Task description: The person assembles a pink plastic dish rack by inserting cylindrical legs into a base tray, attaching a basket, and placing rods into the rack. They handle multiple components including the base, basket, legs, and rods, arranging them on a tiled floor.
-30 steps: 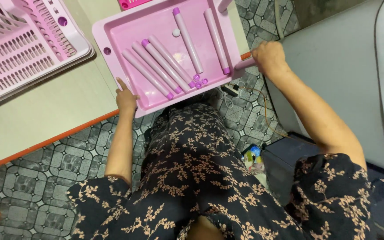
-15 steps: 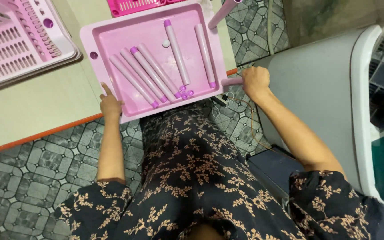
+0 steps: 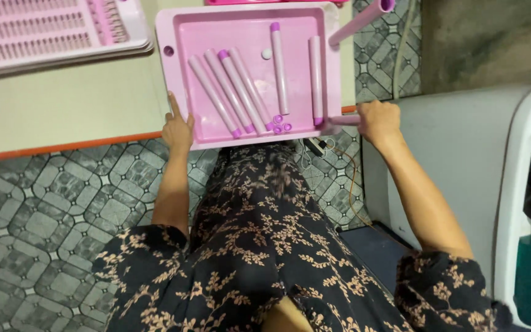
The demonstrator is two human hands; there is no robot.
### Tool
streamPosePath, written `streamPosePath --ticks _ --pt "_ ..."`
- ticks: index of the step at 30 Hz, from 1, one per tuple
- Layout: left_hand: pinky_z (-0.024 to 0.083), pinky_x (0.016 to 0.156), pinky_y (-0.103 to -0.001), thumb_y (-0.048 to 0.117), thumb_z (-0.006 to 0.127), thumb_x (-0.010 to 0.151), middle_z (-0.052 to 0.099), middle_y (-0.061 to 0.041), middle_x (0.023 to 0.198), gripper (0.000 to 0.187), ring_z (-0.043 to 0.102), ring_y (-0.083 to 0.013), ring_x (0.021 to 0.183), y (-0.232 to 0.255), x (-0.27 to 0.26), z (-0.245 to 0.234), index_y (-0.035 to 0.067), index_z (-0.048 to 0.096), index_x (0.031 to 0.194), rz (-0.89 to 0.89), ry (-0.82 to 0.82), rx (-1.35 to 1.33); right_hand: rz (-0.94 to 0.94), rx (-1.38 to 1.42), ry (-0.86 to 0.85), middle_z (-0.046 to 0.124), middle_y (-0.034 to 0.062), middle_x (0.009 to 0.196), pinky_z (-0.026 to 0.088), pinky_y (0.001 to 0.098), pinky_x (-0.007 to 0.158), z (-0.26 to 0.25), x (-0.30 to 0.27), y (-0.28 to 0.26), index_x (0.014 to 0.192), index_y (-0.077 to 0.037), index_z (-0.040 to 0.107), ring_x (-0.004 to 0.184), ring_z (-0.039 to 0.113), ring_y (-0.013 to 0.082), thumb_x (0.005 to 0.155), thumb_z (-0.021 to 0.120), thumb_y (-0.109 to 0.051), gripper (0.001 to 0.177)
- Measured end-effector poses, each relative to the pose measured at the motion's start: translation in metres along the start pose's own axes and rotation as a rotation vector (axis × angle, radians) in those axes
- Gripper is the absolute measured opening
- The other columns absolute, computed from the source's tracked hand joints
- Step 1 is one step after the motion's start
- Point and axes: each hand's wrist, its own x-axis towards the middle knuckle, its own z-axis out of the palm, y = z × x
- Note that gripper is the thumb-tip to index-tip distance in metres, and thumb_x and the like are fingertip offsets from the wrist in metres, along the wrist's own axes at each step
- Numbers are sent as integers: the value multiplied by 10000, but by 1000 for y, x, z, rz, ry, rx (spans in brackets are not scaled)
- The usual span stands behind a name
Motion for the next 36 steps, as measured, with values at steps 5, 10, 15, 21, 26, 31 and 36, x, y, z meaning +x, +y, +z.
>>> streamPosePath --ticks 5,10,15,21,26,31,36 --pt "564 606 -492 494 649 1022 676 -239 887 960 692 -395 718 -29 -3 -4 211 -8 1662 -15 22 -7 33 100 5 752 145 934 592 460 732 -22 -10 -33 1086 -170 748 864 738 359 783 787 -244 315" --pt "569 640 -502 498 590 1052 683 -247 867 937 691 -396 734 -40 0 -5 210 -59 1663 -44 -22 -27 50 495 368 725 160 978 569 467 738 -27 -21 -48 1089 -100 744 834 716 357 799 818 -151 303" --pt "581 673 -507 492 550 1070 687 -284 955 937 694 -397 759 -41 9 5 199 -132 1641 -48 -72 -86 149 1106 581 718 105 941 562 359 770 17 -36 -38 1024 -23 692 841 702 220 873 870 -178 280" --pt "585 725 -518 464 489 1113 692 -302 1005 908 705 -429 801 -46 12 6 184 -198 1636 -82 -188 -80 121 1951 1043 664 72 789 545 309 717 94 4 -81 843 -67 552 745 662 173 931 793 -114 260" --pt "541 851 -560 448 536 1089 651 -366 1057 958 678 -493 888 -41 14 -2 211 -229 1616 -40 -133 -59 407 1837 1282 587 36 685 481 287 594 94 29 -104 793 -72 521 607 552 126 987 731 -96 287" --pt "525 897 -571 443 555 1079 642 -374 1089 971 667 -508 945 -39 8 0 240 -227 1618 -58 -158 -67 352 1872 1320 570 23 704 478 282 623 102 23 -107 831 -70 515 631 545 117 981 727 -74 260" --pt "527 911 -558 463 592 1047 598 -404 1190 1051 662 -510 959 -35 16 -6 224 -263 1610 -118 -230 -8 77 1769 847 609 29 971 523 292 835 154 23 -84 1035 -53 560 909 603 137 949 770 -42 227"
